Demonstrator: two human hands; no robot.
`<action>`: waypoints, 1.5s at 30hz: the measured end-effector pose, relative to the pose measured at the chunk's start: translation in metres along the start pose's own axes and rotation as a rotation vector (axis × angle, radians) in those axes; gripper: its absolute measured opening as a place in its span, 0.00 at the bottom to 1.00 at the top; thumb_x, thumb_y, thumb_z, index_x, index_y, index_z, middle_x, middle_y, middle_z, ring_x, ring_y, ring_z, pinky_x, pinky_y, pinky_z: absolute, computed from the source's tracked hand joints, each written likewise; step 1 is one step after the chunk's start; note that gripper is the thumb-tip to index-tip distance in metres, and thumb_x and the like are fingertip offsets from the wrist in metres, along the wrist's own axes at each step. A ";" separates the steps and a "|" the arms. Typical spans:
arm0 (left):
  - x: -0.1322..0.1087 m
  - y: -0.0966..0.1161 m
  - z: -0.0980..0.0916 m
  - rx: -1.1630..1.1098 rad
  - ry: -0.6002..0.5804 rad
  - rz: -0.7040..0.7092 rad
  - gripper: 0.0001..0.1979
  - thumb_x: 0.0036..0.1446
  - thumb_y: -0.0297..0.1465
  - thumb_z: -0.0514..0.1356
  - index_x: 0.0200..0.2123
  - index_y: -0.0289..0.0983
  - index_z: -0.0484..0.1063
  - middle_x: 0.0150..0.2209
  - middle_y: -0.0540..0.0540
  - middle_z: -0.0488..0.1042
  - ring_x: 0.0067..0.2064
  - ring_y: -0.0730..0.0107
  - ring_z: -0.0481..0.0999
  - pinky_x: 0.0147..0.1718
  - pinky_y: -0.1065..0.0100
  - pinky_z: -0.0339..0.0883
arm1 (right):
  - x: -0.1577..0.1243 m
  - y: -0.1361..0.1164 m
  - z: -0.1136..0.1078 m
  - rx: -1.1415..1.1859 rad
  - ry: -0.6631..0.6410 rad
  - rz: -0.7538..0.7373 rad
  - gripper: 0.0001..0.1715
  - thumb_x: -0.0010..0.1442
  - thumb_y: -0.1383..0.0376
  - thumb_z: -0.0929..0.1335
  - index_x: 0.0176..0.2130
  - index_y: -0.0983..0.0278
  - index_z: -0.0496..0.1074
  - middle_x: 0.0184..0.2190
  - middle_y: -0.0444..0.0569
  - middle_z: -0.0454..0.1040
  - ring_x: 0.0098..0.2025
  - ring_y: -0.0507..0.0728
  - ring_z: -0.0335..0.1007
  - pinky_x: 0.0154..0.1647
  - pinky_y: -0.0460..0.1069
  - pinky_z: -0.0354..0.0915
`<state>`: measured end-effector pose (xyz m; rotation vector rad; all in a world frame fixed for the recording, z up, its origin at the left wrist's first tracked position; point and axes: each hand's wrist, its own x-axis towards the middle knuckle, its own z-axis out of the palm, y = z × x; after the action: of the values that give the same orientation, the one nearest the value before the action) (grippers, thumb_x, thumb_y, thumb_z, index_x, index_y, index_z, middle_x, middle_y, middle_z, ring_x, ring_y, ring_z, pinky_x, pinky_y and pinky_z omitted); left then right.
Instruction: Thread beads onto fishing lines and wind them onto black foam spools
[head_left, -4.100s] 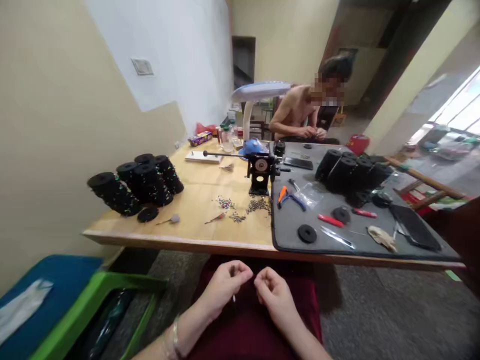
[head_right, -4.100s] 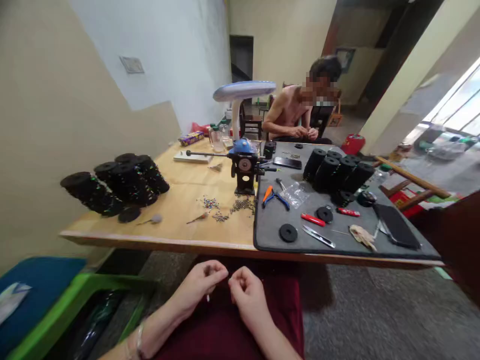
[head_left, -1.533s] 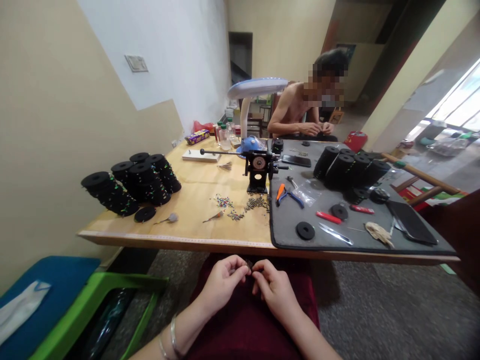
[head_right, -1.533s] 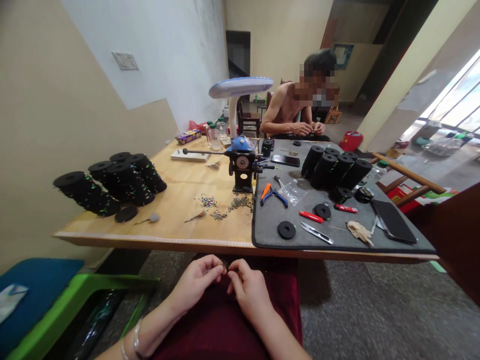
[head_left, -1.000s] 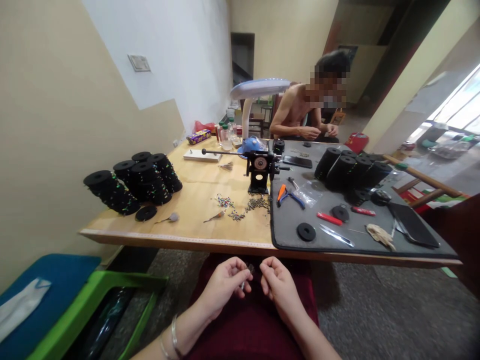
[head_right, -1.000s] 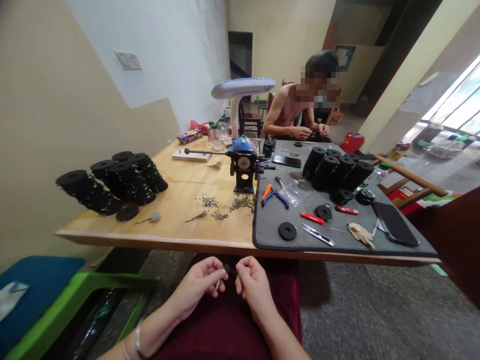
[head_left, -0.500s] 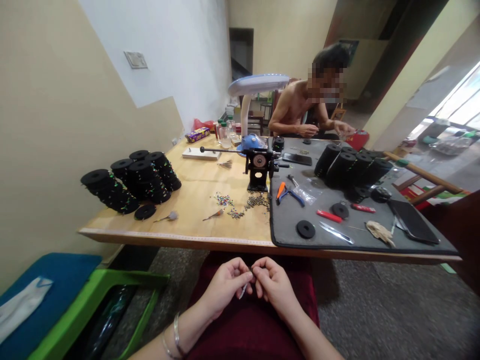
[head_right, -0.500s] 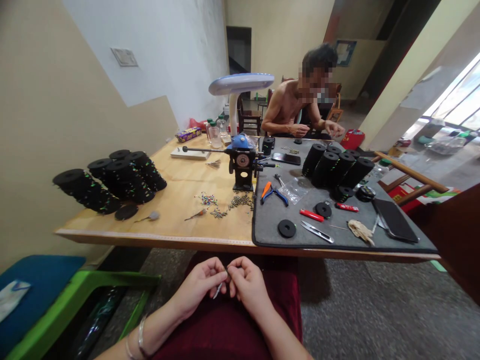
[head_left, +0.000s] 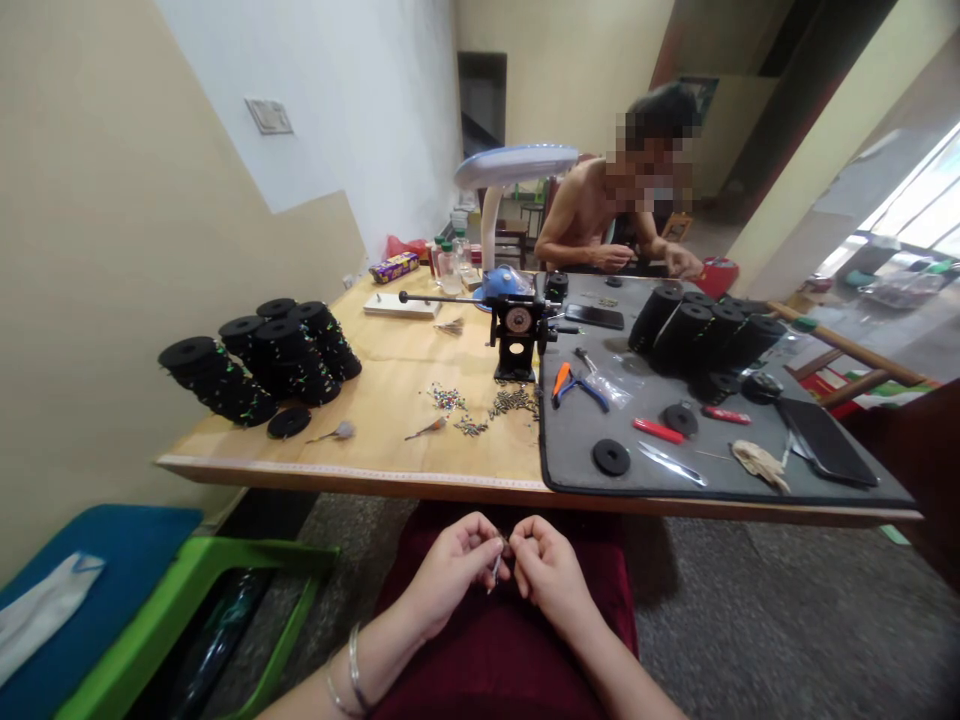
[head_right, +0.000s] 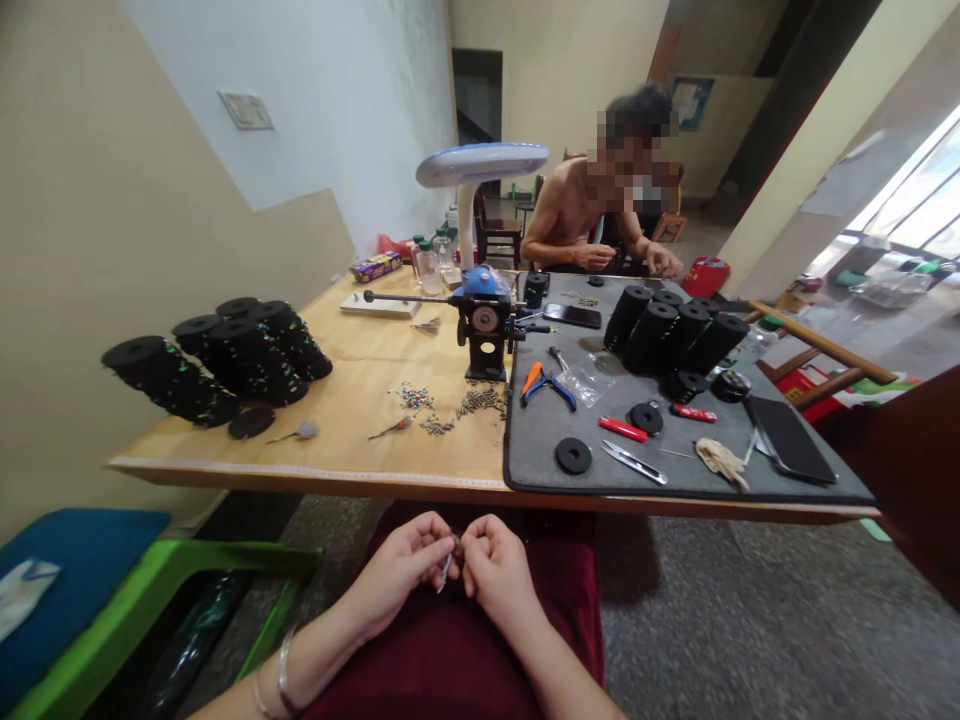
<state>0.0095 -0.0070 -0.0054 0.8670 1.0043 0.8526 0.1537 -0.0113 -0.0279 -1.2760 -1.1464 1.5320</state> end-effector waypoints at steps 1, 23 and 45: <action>0.001 -0.001 0.000 0.012 0.007 0.002 0.14 0.49 0.38 0.63 0.27 0.36 0.63 0.21 0.50 0.72 0.22 0.75 0.68 0.22 0.74 0.60 | 0.000 0.000 0.000 -0.007 -0.003 0.008 0.15 0.56 0.53 0.65 0.28 0.62 0.60 0.09 0.32 0.59 0.10 0.45 0.46 0.13 0.41 0.44; 0.004 -0.011 -0.003 0.120 0.068 0.127 0.12 0.54 0.38 0.59 0.28 0.38 0.60 0.20 0.56 0.61 0.22 0.77 0.58 0.23 0.74 0.53 | -0.008 -0.003 -0.003 -0.200 -0.066 -0.016 0.08 0.58 0.60 0.63 0.31 0.63 0.63 0.12 0.37 0.66 0.11 0.45 0.52 0.13 0.41 0.49; 0.006 -0.017 -0.007 0.265 0.074 0.207 0.09 0.56 0.35 0.56 0.28 0.38 0.60 0.22 0.55 0.60 0.24 0.75 0.61 0.25 0.72 0.57 | 0.003 -0.006 0.004 0.081 -0.015 0.079 0.21 0.54 0.49 0.66 0.30 0.63 0.61 0.09 0.35 0.64 0.09 0.44 0.46 0.11 0.40 0.40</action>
<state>0.0080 -0.0070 -0.0242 1.1882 1.1218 0.9443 0.1497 -0.0078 -0.0226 -1.2709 -1.0438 1.6315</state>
